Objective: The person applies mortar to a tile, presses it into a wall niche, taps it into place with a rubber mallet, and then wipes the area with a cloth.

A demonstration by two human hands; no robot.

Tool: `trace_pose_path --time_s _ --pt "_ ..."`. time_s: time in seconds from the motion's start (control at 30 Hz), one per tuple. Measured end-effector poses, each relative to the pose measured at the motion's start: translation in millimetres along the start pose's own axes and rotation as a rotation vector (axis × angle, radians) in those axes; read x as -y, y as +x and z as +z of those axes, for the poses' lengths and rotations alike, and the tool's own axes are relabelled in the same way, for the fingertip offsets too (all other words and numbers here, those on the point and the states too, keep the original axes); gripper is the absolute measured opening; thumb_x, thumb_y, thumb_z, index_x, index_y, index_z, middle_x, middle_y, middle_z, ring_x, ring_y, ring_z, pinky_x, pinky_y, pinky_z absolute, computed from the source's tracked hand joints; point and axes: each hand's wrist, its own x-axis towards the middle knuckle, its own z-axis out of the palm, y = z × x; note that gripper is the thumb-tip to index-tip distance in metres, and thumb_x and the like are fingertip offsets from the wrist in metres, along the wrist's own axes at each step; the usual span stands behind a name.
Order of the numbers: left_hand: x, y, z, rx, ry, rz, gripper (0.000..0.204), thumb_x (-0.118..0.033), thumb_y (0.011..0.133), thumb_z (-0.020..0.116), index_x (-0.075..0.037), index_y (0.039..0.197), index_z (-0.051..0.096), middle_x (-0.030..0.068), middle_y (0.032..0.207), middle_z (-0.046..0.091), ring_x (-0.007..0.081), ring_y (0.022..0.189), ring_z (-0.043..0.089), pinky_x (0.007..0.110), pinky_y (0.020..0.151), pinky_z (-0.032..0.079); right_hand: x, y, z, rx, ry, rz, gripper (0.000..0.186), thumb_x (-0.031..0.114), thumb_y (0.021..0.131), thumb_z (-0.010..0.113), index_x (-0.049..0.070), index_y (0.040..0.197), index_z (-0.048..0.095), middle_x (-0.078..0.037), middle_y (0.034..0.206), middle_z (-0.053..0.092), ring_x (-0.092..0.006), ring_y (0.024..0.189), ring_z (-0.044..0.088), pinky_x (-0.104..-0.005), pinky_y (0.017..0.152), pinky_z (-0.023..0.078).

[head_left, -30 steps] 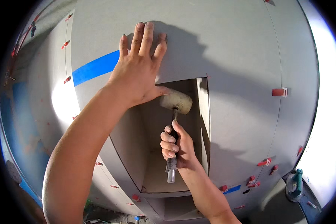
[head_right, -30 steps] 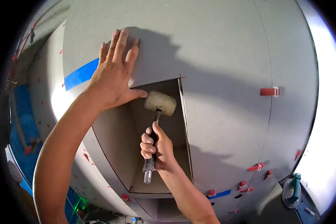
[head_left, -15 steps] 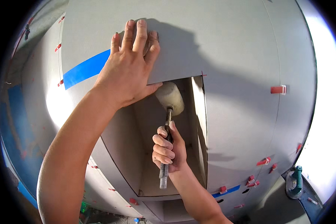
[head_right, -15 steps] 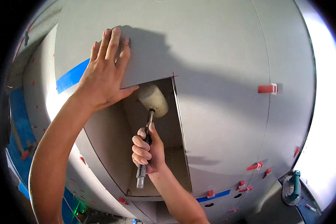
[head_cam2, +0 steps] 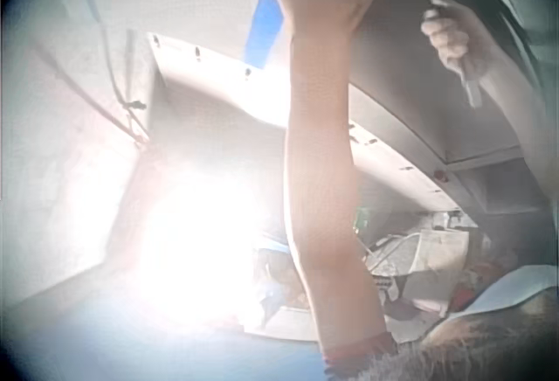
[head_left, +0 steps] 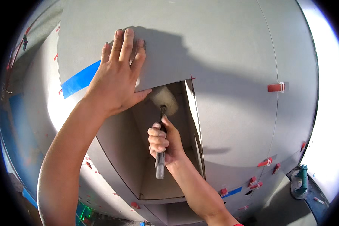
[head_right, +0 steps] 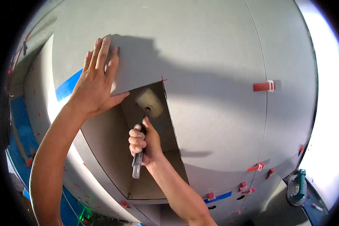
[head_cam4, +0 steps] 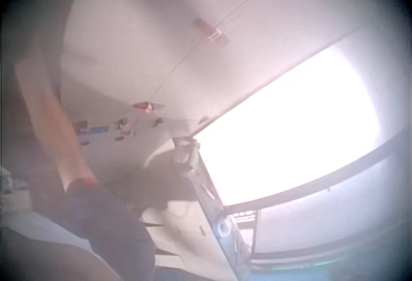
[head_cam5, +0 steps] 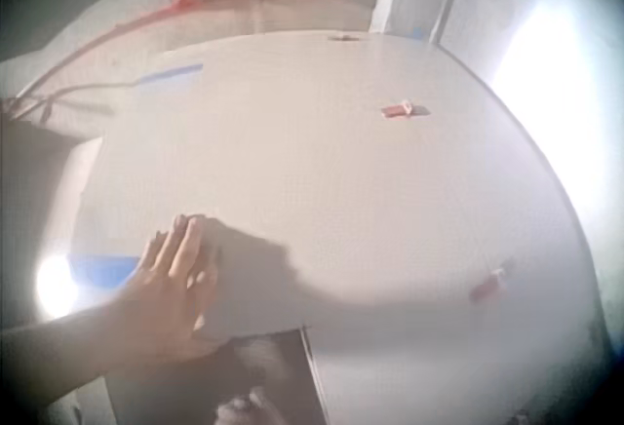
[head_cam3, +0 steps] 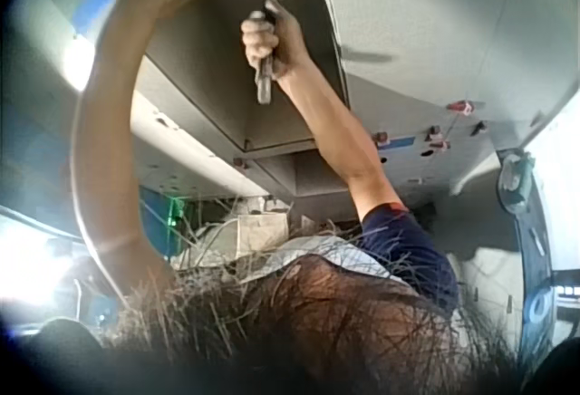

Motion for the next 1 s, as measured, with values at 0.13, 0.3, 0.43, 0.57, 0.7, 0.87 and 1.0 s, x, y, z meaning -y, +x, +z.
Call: trace_pose_path --time_s 0.13,0.3,0.43,0.57,0.7,0.87,1.0 --pt "16.9 -4.1 -5.6 -0.044 -0.127 0.065 0.087 -0.051 0.083 0.066 0.001 0.144 0.032 0.0226 0.154 0.018 0.0435 0.142 0.022 0.051 0.113 0.03 -3.5 -6.0 -4.2 0.062 -0.107 0.06 0.046 0.049 0.101 0.041 0.011 0.079 0.054 0.004 0.056 0.037 -0.0083 0.038 0.037 -0.0254 0.032 0.039" --pt "42.5 -3.9 -7.1 -0.055 -0.315 0.105 0.054 -0.041 0.096 0.052 -0.009 0.139 0.042 0.012 0.153 0.027 0.0416 0.129 0.044 0.048 0.105 0.042 1.1 -10.4 -9.7 -0.049 -0.076 0.034 0.045 0.051 0.1 0.043 0.012 0.078 0.054 0.004 0.056 0.037 -0.0074 0.038 0.039 -0.0254 0.034 0.038" --pt "53.5 -5.6 -8.6 -0.007 -0.38 0.108 0.055 -0.044 0.095 0.054 -0.015 0.14 0.042 0.0056 0.153 0.029 0.037 0.13 0.045 0.047 0.105 0.043 6.3 -6.8 -21.5 -0.06 0.021 0.069 0.049 0.052 0.101 0.038 0.013 0.076 0.053 0.006 0.056 0.042 -0.0069 0.039 0.039 -0.0248 0.037 0.037" --pt "59.4 -8.5 -6.1 0.007 -0.336 0.144 0.07 -0.053 0.087 0.06 -0.016 0.142 0.04 0.0036 0.156 0.025 0.0353 0.131 0.044 0.047 0.107 0.042 8.1 4.9 -17.3 -0.202 0.047 0.052 0.046 0.051 0.101 0.038 0.014 0.076 0.048 0.005 0.055 0.043 -0.0072 0.04 0.041 -0.0237 0.037 0.037" --pt "57.1 -9.8 -4.3 0.002 -0.286 0.142 0.087 -0.06 0.076 0.068 -0.017 0.144 0.037 0.0023 0.158 0.021 0.0341 0.136 0.038 0.048 0.108 0.041 4.7 24.0 -3.9 -0.189 0.043 0.056 0.045 0.05 0.101 0.04 0.014 0.076 0.047 0.005 0.055 0.043 -0.0073 0.039 0.041 -0.0234 0.037 0.038" --pt "53.3 -9.5 -10.4 0.021 -0.301 0.105 0.092 -0.056 0.071 0.075 -0.018 0.144 0.035 0.003 0.158 0.019 0.033 0.142 0.029 0.049 0.109 0.041 -6.7 16.1 -12.1 -0.076 -0.159 0.045 0.044 0.051 0.1 0.043 0.014 0.077 0.05 0.005 0.055 0.043 -0.0071 0.039 0.04 -0.0242 0.036 0.037" --pt "50.9 -14.5 -6.6 -0.019 -0.333 0.092 0.092 -0.051 0.07 0.077 -0.018 0.144 0.035 0.0053 0.158 0.019 0.0345 0.142 0.028 0.048 0.11 0.039 -9.0 14.3 -24.0 -0.105 -0.085 0.017 0.048 0.053 0.099 0.042 0.013 0.074 0.051 0.005 0.056 0.042 -0.0072 0.039 0.039 -0.0246 0.035 0.036"
